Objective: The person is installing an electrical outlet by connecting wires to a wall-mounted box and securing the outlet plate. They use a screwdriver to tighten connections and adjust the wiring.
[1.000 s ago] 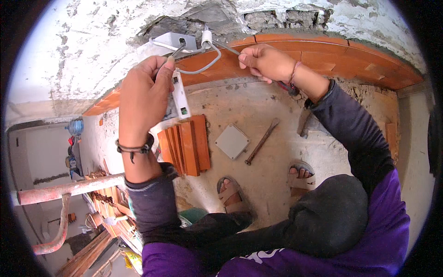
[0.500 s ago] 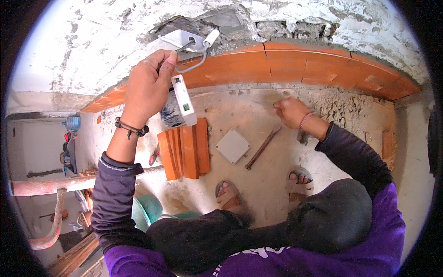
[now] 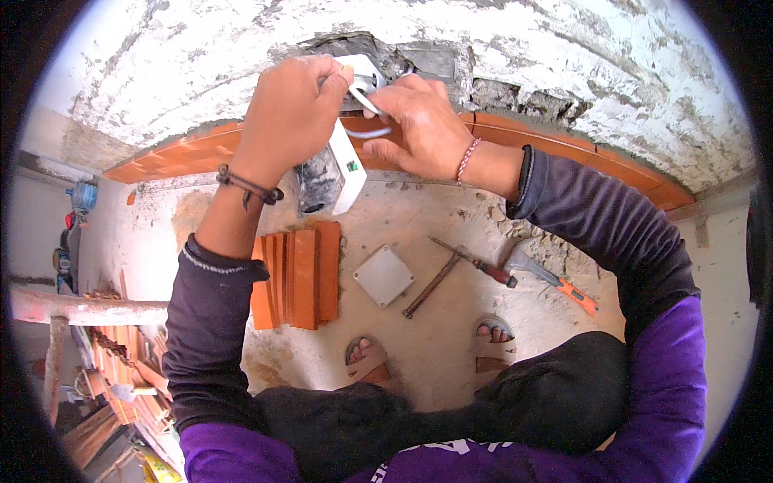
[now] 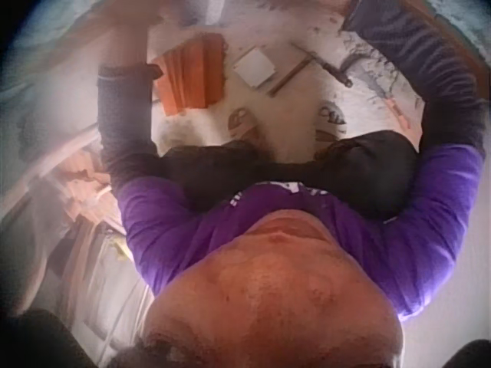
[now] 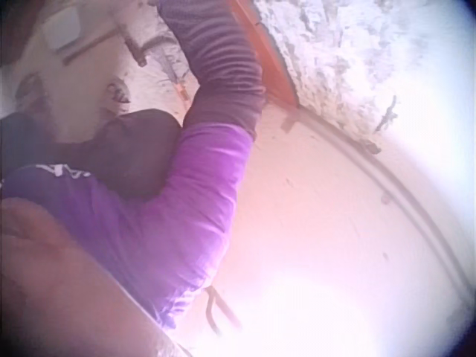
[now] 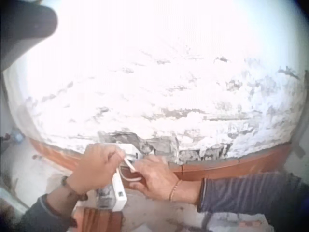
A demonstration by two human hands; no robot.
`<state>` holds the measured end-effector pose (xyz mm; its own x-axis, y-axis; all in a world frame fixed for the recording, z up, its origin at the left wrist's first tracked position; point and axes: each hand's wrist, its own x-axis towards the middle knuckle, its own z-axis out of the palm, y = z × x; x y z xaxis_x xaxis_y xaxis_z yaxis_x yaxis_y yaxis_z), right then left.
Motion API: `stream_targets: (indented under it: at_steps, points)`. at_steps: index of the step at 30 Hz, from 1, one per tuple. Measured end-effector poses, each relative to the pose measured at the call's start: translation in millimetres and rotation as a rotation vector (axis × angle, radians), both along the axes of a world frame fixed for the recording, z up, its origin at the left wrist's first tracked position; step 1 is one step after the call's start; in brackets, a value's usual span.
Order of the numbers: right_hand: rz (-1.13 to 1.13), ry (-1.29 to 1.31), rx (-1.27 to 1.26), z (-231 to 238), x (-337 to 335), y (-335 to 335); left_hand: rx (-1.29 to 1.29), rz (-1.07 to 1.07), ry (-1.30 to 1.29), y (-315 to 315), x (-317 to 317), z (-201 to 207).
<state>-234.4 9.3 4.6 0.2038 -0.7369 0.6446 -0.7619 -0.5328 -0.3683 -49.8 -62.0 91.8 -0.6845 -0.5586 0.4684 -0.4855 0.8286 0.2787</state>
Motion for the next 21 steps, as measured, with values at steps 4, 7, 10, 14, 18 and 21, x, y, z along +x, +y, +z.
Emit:
stream_targets:
  at_steps: [4,7,10,14,18,21]
  points:
    - [0.197,0.167,-0.019,5,-19,-10,0.042,0.048,-0.031,-17,4,2]
    - [0.328,0.223,0.032,21,-32,-11,0.11,0.084,-0.018,-25,5,-4]
    - [0.301,0.266,0.171,37,-33,-4,0.137,0.053,0.04,-31,8,-11]
    - [0.36,0.409,0.171,21,-54,9,0.093,0.101,0.056,-34,-2,-11]
    - [0.293,0.402,0.113,2,-53,16,0.126,0.124,-0.013,-39,-1,-2]
    - [0.209,0.234,0.157,10,-61,30,0.123,0.105,0.02,-35,4,-9]
